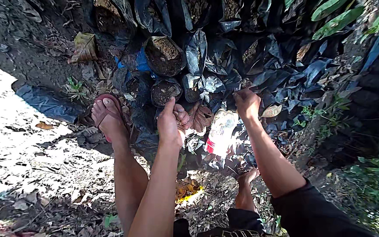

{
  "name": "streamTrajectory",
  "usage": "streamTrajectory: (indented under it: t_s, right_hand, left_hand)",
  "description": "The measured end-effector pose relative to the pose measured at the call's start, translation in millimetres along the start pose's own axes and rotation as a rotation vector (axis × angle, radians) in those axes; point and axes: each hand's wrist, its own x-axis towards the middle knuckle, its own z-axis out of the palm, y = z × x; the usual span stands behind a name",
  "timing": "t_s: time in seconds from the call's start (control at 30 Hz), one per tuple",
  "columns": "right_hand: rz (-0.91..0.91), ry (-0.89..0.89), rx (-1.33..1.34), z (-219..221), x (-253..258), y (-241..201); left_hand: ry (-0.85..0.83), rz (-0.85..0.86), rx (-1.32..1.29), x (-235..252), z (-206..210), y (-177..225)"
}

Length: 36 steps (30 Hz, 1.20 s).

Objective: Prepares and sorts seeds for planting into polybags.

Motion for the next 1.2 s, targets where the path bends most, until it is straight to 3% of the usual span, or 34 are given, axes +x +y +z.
streamTrajectory:
  t_s: [0.27,0.5,0.7,0.93,1.1,1.2]
  right_hand:
    - [-0.087,0.039,-0.218,22,14,-10]
    - [-0.187,-0.099,-0.292,23,21,-25]
    - [-0.068,-0.018,-0.293,42,24,-29]
    - [-0.052,-0.164,-0.312,16,30,-31]
    - [0.046,-0.055,-0.269,36,32,-35]
    - [0.088,-0.170,-0.261,19,34,-38]
  left_hand:
    - [-0.008,0.008,0.013,-1,-2,-2]
    - [-0.001,-0.005,-0.001,1,2,-1]
    - [0.027,-0.012,-0.006,9,4,2]
    - [-0.013,-0.006,-0.003,6,6,-1]
    - [-0.003,-0.009,0.022,4,0,1]
    - [0.012,0.012,0.029,-1,-2,0]
